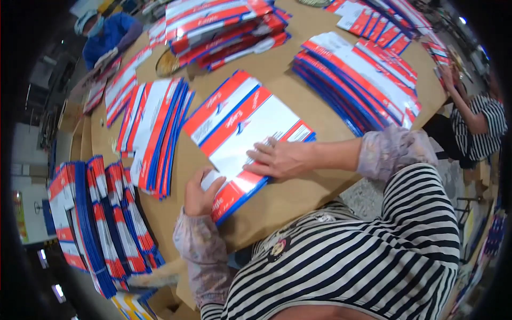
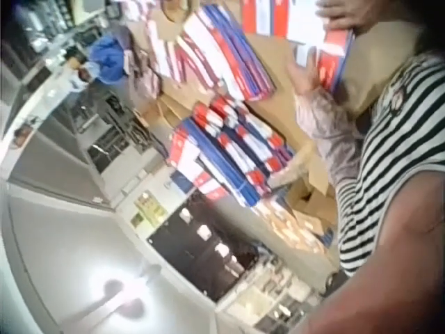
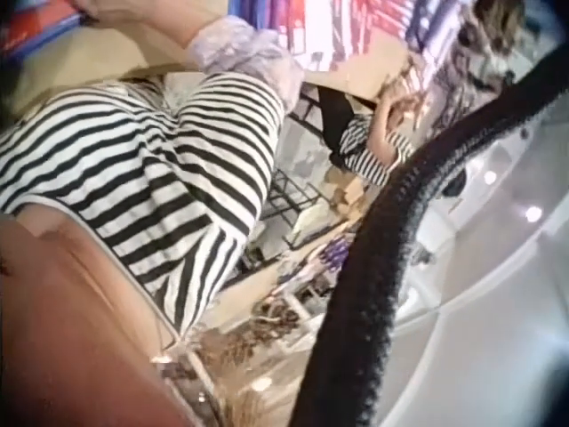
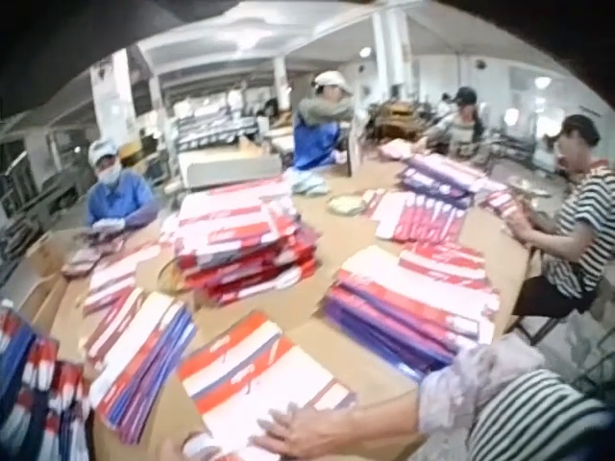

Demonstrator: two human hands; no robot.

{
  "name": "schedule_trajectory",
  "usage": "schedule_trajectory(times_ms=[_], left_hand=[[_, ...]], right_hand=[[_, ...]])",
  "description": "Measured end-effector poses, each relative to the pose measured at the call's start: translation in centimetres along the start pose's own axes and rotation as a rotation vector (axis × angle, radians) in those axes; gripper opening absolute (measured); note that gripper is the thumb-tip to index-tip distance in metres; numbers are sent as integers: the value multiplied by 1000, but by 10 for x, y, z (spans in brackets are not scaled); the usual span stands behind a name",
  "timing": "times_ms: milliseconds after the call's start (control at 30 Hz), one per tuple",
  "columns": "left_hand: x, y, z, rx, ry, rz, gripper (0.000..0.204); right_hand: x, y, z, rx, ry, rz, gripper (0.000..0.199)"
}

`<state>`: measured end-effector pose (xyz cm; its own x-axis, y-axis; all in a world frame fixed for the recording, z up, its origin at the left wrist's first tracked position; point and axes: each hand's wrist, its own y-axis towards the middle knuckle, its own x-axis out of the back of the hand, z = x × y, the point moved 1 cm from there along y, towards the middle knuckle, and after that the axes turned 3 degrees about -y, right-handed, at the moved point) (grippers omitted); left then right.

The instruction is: Sorting, folding, and bundling red, white, and blue paper products labeled Eagle.

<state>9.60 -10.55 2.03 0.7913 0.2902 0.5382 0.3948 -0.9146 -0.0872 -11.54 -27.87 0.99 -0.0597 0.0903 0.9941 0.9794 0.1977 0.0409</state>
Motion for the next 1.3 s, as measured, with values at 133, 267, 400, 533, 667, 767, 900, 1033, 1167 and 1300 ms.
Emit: schedule_trajectory(times_ms=[133, 267, 400, 533, 667, 767, 900, 1033, 1167, 1300], left_hand=[[9, 8, -21, 43, -239, 70, 28], [34, -8, 54, 80, -679, 58, 29], [-10, -38, 27, 134, -338, -102, 60], [-27, -36, -14, -330, 516, -76, 95], [-27, -30, -15, -285, 579, -156, 98], [-25, -25, -8, -297, 572, -172, 101], [-22, -28, -26, -165, 590, -74, 107], [-21, -33, -26, -168, 626, -41, 108], [-21, -29, -24, -134, 545, -26, 106], [-21, -31, -24, -200, 527, -65, 106]], right_hand=[[18, -15, -10, -33, 6, -154, 46], [98, -32, -17, -124, 54, -263, 46], [195, -74, -45, -503, 441, -288, 53], [269, -185, -73, -654, -567, -207, 45], [223, -219, -127, -1134, -640, -460, 41], [127, -238, -148, -1142, -406, -473, 54], [-4, -242, -130, -1352, 77, -165, 38], [39, -224, -134, -1185, 163, -54, 49], [72, -98, -80, -764, 295, -167, 61], [53, -23, -15, -273, 388, 17, 88]])
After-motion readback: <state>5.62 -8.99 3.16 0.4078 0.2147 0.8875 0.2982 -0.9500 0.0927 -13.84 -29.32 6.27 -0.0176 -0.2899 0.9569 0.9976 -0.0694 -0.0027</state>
